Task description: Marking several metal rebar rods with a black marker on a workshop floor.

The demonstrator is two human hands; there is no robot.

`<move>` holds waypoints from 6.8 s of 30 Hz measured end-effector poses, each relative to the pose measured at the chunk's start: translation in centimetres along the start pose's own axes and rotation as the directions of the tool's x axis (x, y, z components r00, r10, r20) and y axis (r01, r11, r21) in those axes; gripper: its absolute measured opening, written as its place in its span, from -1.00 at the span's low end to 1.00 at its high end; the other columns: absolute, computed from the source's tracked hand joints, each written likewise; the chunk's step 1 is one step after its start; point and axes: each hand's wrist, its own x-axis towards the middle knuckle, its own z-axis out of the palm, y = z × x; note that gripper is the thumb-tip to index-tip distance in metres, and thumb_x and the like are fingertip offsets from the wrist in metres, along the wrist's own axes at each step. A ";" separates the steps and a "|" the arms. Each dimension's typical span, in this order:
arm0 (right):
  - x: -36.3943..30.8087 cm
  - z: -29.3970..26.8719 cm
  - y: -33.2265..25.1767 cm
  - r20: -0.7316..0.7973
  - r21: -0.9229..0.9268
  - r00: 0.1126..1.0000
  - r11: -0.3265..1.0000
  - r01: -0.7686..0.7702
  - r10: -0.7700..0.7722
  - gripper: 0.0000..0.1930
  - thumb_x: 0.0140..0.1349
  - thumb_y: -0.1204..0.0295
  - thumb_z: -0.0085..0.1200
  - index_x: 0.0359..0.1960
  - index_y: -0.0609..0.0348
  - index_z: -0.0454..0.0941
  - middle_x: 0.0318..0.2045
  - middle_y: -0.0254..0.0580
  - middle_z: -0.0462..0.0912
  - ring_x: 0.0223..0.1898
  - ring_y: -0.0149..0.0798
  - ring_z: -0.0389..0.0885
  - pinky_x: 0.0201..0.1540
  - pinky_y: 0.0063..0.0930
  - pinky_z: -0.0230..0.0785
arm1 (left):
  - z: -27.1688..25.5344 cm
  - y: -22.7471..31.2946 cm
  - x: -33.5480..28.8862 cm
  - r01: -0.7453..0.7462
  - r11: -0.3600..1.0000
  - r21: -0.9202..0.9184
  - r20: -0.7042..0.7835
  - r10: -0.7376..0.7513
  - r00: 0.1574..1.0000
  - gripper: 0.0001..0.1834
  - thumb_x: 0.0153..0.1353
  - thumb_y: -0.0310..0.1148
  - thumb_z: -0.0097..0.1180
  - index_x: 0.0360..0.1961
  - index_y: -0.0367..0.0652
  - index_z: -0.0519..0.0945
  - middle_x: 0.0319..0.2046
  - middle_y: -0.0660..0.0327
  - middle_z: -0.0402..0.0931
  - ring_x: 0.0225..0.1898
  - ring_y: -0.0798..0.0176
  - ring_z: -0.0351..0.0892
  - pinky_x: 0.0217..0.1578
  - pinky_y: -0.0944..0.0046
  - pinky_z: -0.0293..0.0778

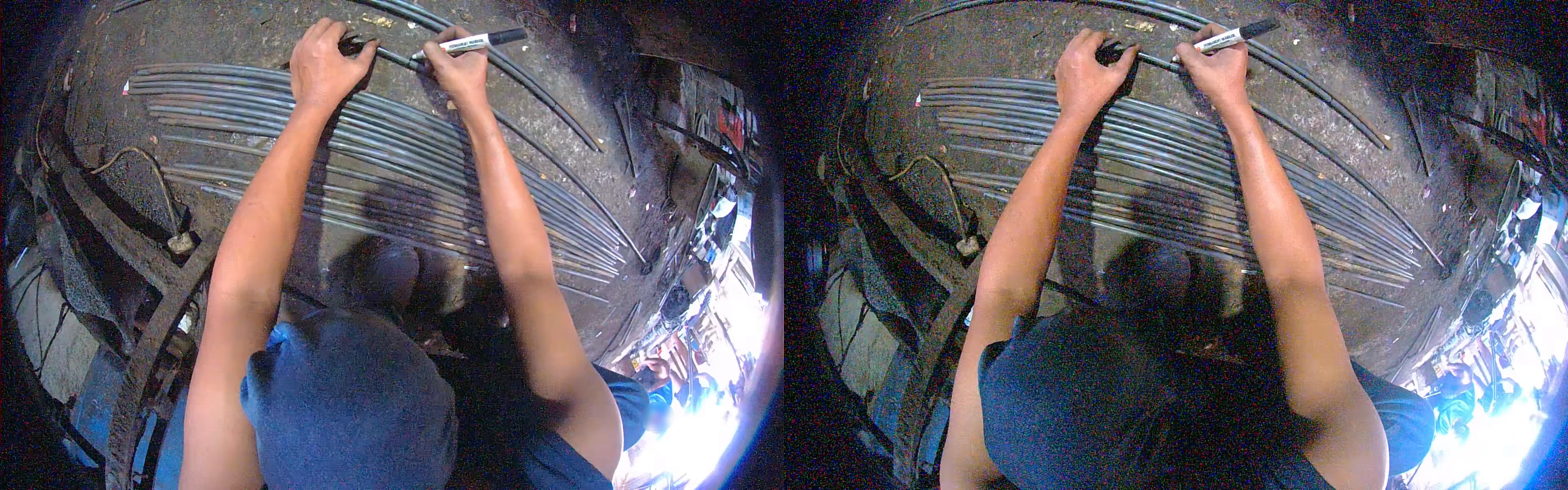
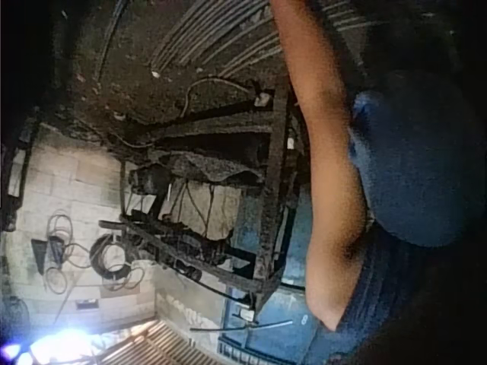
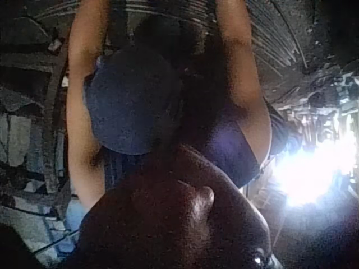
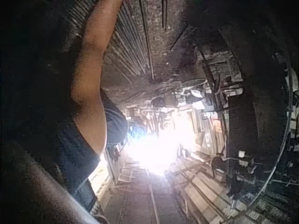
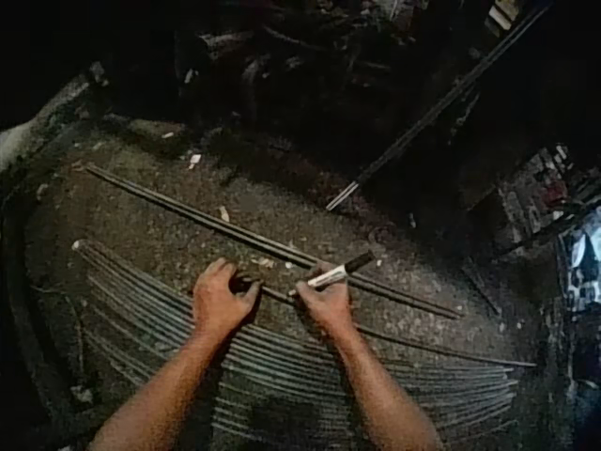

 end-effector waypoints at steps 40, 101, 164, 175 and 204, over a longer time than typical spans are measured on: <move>-1.8 0.2 -0.4 0.228 -0.308 0.818 0.758 0.576 -0.529 -0.64 0.10 0.54 0.20 -0.01 0.20 0.66 -0.10 0.10 0.71 -0.02 0.13 0.67 0.09 -0.15 0.49 | -0.1 -0.4 -0.2 0.083 0.982 -0.167 -0.414 -0.146 0.899 -0.73 0.27 -0.48 -0.02 0.00 -0.22 0.52 -0.12 -0.01 0.50 -0.04 -0.17 0.46 0.01 -0.10 0.31; -8.9 -9.3 -5.0 -0.255 -0.250 0.931 0.948 0.198 -0.262 -0.72 0.14 0.50 0.38 -0.09 0.13 0.70 -0.12 0.04 0.74 -0.09 -0.09 0.76 -0.03 -0.35 0.57 | -0.5 -0.2 -0.4 -0.195 0.975 0.104 -0.013 0.197 0.980 -0.61 0.21 -0.40 0.19 0.09 -0.02 0.59 -0.02 0.14 0.58 0.09 0.00 0.53 0.13 -0.02 0.33; -12.2 -22.8 4.8 -0.644 -0.465 0.749 0.857 -0.221 -0.157 -0.73 0.23 0.57 0.09 -0.04 0.14 0.66 -0.35 0.05 0.71 -0.28 -0.01 0.70 -0.16 -0.22 0.50 | 11.8 16.9 -2.8 -0.415 0.723 -0.553 0.087 0.545 0.834 -0.70 -0.03 -0.33 0.48 -0.22 -0.10 0.75 -0.13 0.22 0.68 0.00 0.06 0.59 0.03 0.05 0.45; -12.5 -23.1 5.4 -0.646 -0.432 0.757 0.864 -0.258 -0.097 -0.62 0.11 0.62 0.12 0.01 0.13 0.64 -0.33 0.07 0.70 -0.25 -0.01 0.70 -0.13 -0.20 0.49 | 11.0 17.3 -2.9 -0.424 0.718 -0.552 0.086 0.554 0.828 -0.58 -0.13 -0.36 0.49 -0.17 -0.14 0.71 -0.14 0.15 0.65 -0.02 0.01 0.59 0.03 0.05 0.49; -3.1 -18.1 3.4 -0.138 0.088 0.987 0.994 -0.067 0.079 -0.87 -0.02 0.48 0.34 -0.50 0.23 0.63 -0.61 -0.36 0.63 -0.56 -0.53 0.53 -0.51 -0.52 0.39 | 8.8 15.4 -2.9 -0.444 0.799 -0.405 0.090 0.518 0.851 -0.76 0.05 -0.39 0.36 -0.21 -0.12 0.77 -0.17 0.22 0.67 -0.07 0.05 0.59 -0.03 0.09 0.54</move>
